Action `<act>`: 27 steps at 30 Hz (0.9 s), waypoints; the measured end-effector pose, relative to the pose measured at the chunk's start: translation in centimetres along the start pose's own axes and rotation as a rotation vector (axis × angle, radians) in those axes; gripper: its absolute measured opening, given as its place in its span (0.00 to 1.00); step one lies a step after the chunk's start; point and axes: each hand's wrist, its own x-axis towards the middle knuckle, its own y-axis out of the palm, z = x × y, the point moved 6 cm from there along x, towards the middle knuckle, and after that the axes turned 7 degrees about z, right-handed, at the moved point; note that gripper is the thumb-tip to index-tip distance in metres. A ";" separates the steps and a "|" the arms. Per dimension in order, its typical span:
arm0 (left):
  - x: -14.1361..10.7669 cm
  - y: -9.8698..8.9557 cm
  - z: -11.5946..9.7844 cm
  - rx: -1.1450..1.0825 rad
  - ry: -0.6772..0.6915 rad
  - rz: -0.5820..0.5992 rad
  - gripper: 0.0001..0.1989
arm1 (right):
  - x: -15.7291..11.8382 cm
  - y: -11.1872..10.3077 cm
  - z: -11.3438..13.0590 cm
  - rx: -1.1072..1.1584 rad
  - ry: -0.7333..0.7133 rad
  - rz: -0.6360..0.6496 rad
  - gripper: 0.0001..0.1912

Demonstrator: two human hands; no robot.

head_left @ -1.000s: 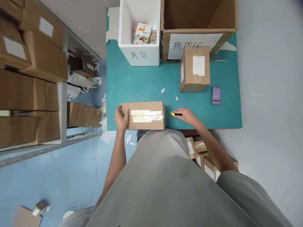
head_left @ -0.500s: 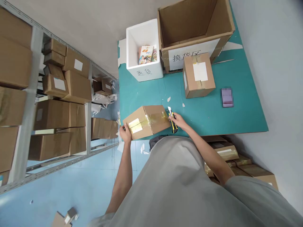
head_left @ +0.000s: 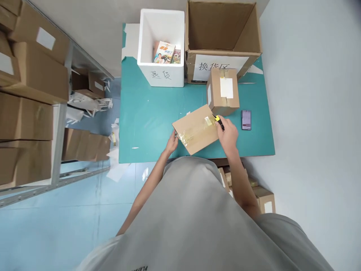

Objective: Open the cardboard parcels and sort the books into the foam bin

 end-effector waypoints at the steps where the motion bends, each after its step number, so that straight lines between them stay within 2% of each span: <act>1: -0.4 -0.7 -0.7 -0.009 0.020 -0.041 0.26 | -0.2 0.3 0.0 -0.040 0.007 -0.004 0.28; 4: -1.7 -3.6 -3.8 -0.072 0.128 -0.172 0.27 | -0.4 1.1 0.2 -0.116 0.027 0.000 0.29; 7: -2.3 -5.5 -7.5 -0.081 0.239 -0.177 0.27 | -0.1 1.3 0.5 -0.146 0.025 0.005 0.30; 10: -2.1 -6.5 -9.1 -0.063 0.234 -0.181 0.25 | 0.0 0.5 0.7 -0.191 0.029 0.004 0.31; 14: -1.7 -6.7 -9.1 -0.046 0.231 -0.201 0.22 | -1.5 -1.4 1.5 -0.288 0.112 0.004 0.33; 16: -1.7 -6.6 -8.9 -0.051 0.223 -0.200 0.22 | -2.8 -1.8 2.8 -0.295 0.133 0.073 0.33; 19: -1.7 -6.6 -8.6 -0.044 0.199 -0.209 0.23 | -4.9 -0.7 5.8 -0.234 0.079 0.278 0.32; 22: -1.6 -6.7 -8.5 -0.021 0.205 -0.219 0.23 | -6.4 1.3 9.3 -0.131 -0.068 0.457 0.32; 24: -1.5 -6.8 -8.4 -0.013 0.218 -0.217 0.23 | -6.9 2.3 11.0 -0.114 -0.150 0.535 0.32; 27: -1.5 -6.9 -8.4 -0.018 0.230 -0.219 0.23 | -6.9 3.0 12.5 -0.184 -0.184 0.601 0.32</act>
